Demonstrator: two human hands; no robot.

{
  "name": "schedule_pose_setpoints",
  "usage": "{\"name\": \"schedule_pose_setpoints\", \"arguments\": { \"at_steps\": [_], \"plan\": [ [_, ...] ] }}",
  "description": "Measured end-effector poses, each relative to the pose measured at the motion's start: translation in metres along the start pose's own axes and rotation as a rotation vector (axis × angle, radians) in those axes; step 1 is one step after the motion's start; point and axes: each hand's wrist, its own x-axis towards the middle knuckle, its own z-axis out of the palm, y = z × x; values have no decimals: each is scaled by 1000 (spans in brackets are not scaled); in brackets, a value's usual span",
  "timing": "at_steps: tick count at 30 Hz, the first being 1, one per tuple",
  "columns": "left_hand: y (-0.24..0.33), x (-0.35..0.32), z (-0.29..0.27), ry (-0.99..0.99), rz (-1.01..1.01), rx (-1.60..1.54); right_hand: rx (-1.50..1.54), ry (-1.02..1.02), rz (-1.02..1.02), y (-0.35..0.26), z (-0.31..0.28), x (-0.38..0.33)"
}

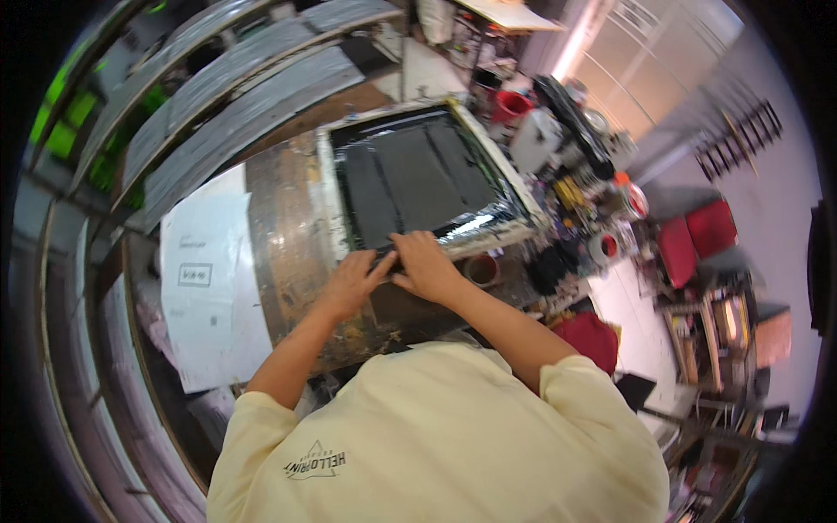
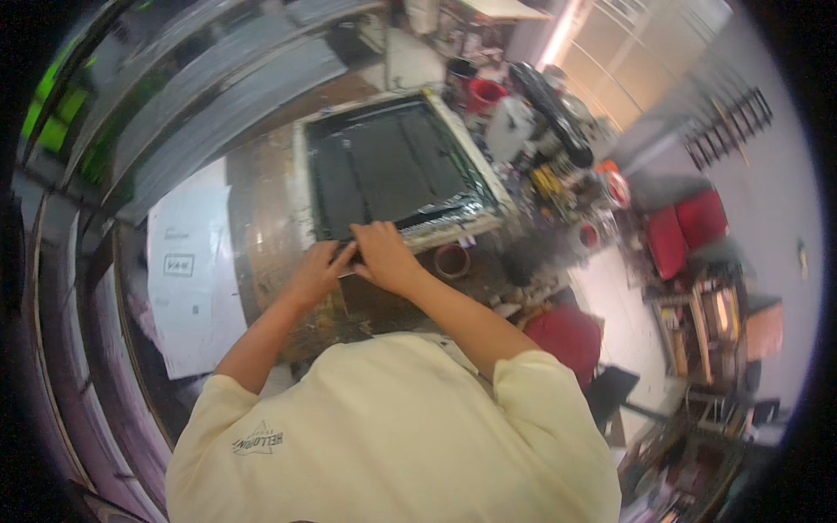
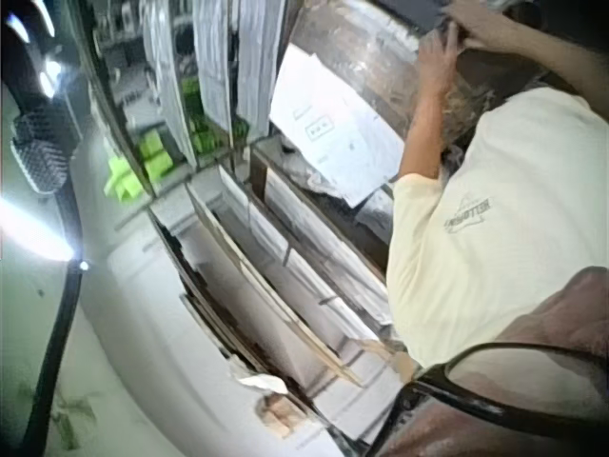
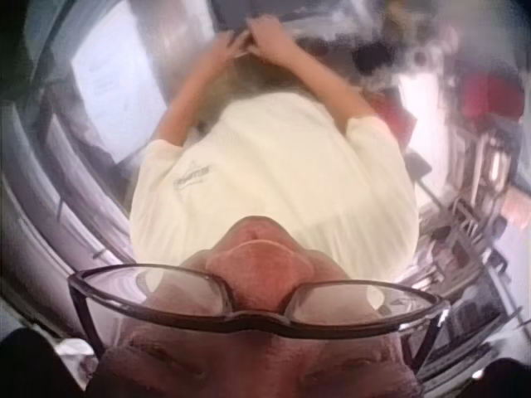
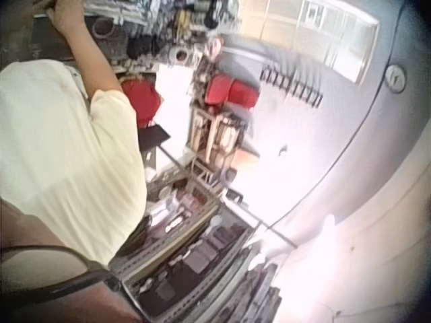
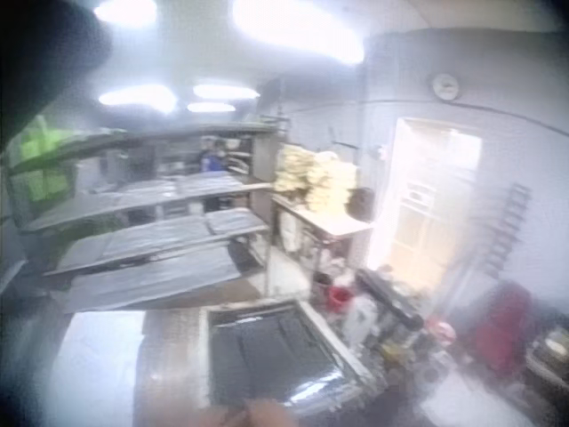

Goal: The person performs screen printing on plastic mailing bags. The person spreads ink across a screen using a squeegee, lifts the screen to reveal the printed logo on a white bag, removes the bag from the printing surface, and kemudian uses a cloth to wipe the screen and the bags to clean off excess ink or smears.

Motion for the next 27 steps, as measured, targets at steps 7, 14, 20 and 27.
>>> {"name": "schedule_pose_setpoints", "arguments": {
  "at_steps": [7,14,20,27],
  "plan": [
    [1,4,6,-54,-37,-40,163,183,-170,23,-32,-29],
    [-1,-6,10,-160,-152,-48,-71,47,14,54,-61,-58],
    [8,6,-6,-197,-174,-22,-195,-97,-242,50,-19,-1],
    [34,31,-25,-121,-147,223,159,-58,-256,59,1,7]
  ]
}}
